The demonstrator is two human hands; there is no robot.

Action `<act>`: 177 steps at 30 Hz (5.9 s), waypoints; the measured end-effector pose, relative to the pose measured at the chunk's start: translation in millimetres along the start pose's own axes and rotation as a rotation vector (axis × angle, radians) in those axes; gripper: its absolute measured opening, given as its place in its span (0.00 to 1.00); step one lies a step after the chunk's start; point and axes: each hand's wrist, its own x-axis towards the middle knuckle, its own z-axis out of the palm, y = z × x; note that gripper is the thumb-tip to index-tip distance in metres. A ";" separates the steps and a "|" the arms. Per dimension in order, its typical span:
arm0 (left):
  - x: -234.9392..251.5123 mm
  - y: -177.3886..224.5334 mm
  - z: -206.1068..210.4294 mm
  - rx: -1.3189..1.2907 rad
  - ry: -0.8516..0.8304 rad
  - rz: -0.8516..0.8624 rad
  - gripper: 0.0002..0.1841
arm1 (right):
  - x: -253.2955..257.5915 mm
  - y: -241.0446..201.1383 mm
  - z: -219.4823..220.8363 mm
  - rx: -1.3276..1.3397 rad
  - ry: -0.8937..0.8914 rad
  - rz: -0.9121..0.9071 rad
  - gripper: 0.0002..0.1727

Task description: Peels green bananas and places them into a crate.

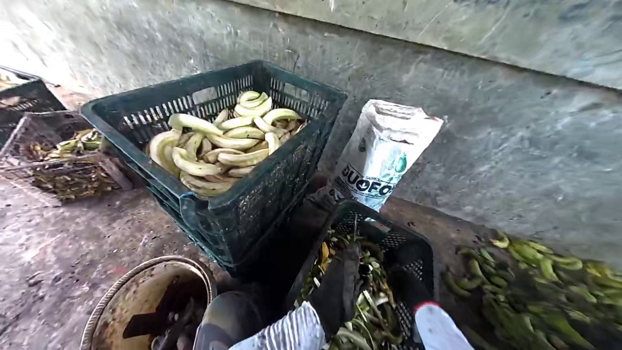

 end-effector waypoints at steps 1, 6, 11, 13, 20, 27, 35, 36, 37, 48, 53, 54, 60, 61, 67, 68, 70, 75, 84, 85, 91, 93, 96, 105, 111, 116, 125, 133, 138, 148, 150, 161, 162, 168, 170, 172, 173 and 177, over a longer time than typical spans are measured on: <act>-0.4 0.5 0.0 -0.014 -0.003 -0.003 0.14 | 6.6 18.2 22.7 -0.012 -0.074 0.054 0.27; -1.0 -0.8 4.0 -0.024 0.000 -0.005 0.15 | 32.0 53.2 87.6 -0.159 -0.274 0.183 0.31; 5.6 -8.0 4.4 -0.027 -0.024 0.001 0.14 | 25.4 41.0 78.4 -0.114 -0.313 0.174 0.33; 9.2 -8.8 4.3 -0.019 -0.005 -0.014 0.14 | 12.5 36.1 62.1 -0.096 -0.358 0.154 0.32; 24.1 -17.2 -10.7 0.102 -0.017 0.071 0.18 | -20.5 59.3 42.4 0.259 -0.223 0.007 0.24; 14.3 -15.3 -6.1 0.137 -0.021 0.113 0.16 | -68.7 63.6 58.4 0.877 -0.350 0.065 0.29; 6.4 -21.9 -13.4 0.136 -0.030 0.102 0.18 | -93.5 59.7 108.2 0.704 -0.248 -0.250 0.24; 5.7 -23.1 -14.4 0.137 -0.028 0.107 0.17 | -94.9 60.2 108.8 0.800 -0.258 -0.228 0.22; 5.2 -25.8 -17.2 0.130 -0.025 0.118 0.17 | -97.4 59.9 108.9 0.866 -0.277 -0.190 0.22; -20.9 -36.4 -21.6 0.413 -0.073 0.054 0.20 | -128.1 10.8 116.8 0.602 -0.176 0.137 0.35; -54.8 -51.7 -13.7 0.645 -0.114 0.046 0.23 | -130.0 29.5 59.1 1.299 0.082 0.058 0.24; -60.5 -57.8 -10.3 0.642 -0.121 0.028 0.22 | -131.9 33.1 43.2 1.364 0.132 0.044 0.27; -63.7 -90.6 4.6 0.488 -0.246 -0.009 0.20 | -142.6 44.8 -17.1 1.625 0.442 -0.264 0.26; -65.4 -82.4 16.1 0.438 -0.282 0.057 0.20 | -144.2 44.6 -23.0 1.626 0.482 -0.290 0.27; -73.6 -46.9 65.7 0.264 -0.356 0.204 0.19 | -153.4 43.0 -44.3 1.705 0.477 -0.378 0.28; -66.6 -59.1 56.2 0.391 -0.309 0.059 0.20 | -153.9 43.4 -45.8 1.744 0.445 -0.405 0.28; -54.1 -85.4 26.6 0.603 -0.278 -0.259 0.24 | -156.8 43.4 -50.3 1.815 0.372 -0.446 0.27; -47.6 -76.5 11.9 0.777 -0.357 -0.066 0.24 | -135.8 58.4 -61.9 1.865 0.184 -0.635 0.21; -38.8 -5.8 44.9 1.687 -0.454 0.362 0.35 | -123.4 36.1 -41.1 2.011 -0.049 -0.456 0.27; -34.8 -6.6 43.9 1.693 -0.441 0.321 0.36 | -124.0 29.3 -38.1 1.988 -0.009 -0.407 0.27; 0.0 -11.0 29.6 1.709 -0.078 0.450 0.30 | -117.9 -0.2 -9.9 1.983 0.148 -0.406 0.27; 14.8 -3.7 18.2 1.570 0.055 0.504 0.26 | -122.7 3.4 -4.0 2.013 0.204 -0.428 0.27; 18.7 15.5 17.1 1.424 0.063 0.394 0.26 | -125.0 31.1 0.1 2.133 0.128 -0.505 0.28; -42.7 -32.0 42.6 1.199 -0.622 0.061 0.25 | -129.6 57.8 -7.9 1.962 0.285 -0.522 0.21; -5.7 -35.9 29.6 1.701 -0.268 0.504 0.28 | -126.8 45.6 22.0 2.206 -0.234 -0.580 0.19; 16.9 -4.1 16.0 1.487 0.082 0.578 0.34 | -137.8 47.6 36.4 2.246 -0.222 -0.524 0.18; -51.1 -20.7 37.4 1.284 -0.566 0.109 0.26 | -122.9 50.6 -10.8 1.791 0.573 -0.486 0.20; -6.8 -16.0 20.7 1.657 -0.350 0.570 0.30 | -134.2 32.2 5.1 2.058 -0.159 -0.576 0.13; 16.6 -0.7 8.6 1.573 -0.004 0.664 0.31 | -148.7 30.5 20.4 1.949 -0.274 -0.583 0.18; -45.5 -19.2 35.5 1.271 -0.424 0.196 0.29 | -116.5 30.5 -20.3 1.656 0.888 -0.345 0.29; -52.6 -24.5 38.3 1.318 -0.432 0.214 0.33 | -116.5 20.0 -32.9 1.623 1.045 -0.233 0.32; 23.3 -1.8 1.5 1.647 -0.323 0.595 0.31 | -140.3 38.6 -5.2 1.815 -0.417 -0.576 0.14; 26.3 -2.1 -0.6 1.637 -0.323 0.569 0.30 | -139.3 43.2 -3.6 1.811 -0.418 -0.578 0.15; 32.8 8.0 0.0 1.521 -0.082 0.334 0.26 | -153.2 47.5 -19.4 1.600 -0.078 -0.482 0.21; 19.5 -0.5 9.4 1.491 -0.167 0.377 0.27 | -139.5 48.7 -17.5 1.660 0.105 -0.424 0.22; 1.7 -15.9 20.4 1.478 -0.267 0.437 0.28 | -128.6 40.2 -22.1 1.774 0.259 -0.420 0.18; -7.8 -22.5 26.0 1.485 -0.301 0.481 0.30 | -123.6 34.2 -26.4 1.855 0.311 -0.439 0.16; -25.6 -49.5 28.4 1.525 -0.227 0.794 0.35 | -116.9 11.3 -43.2 2.222 0.502 -0.492 0.16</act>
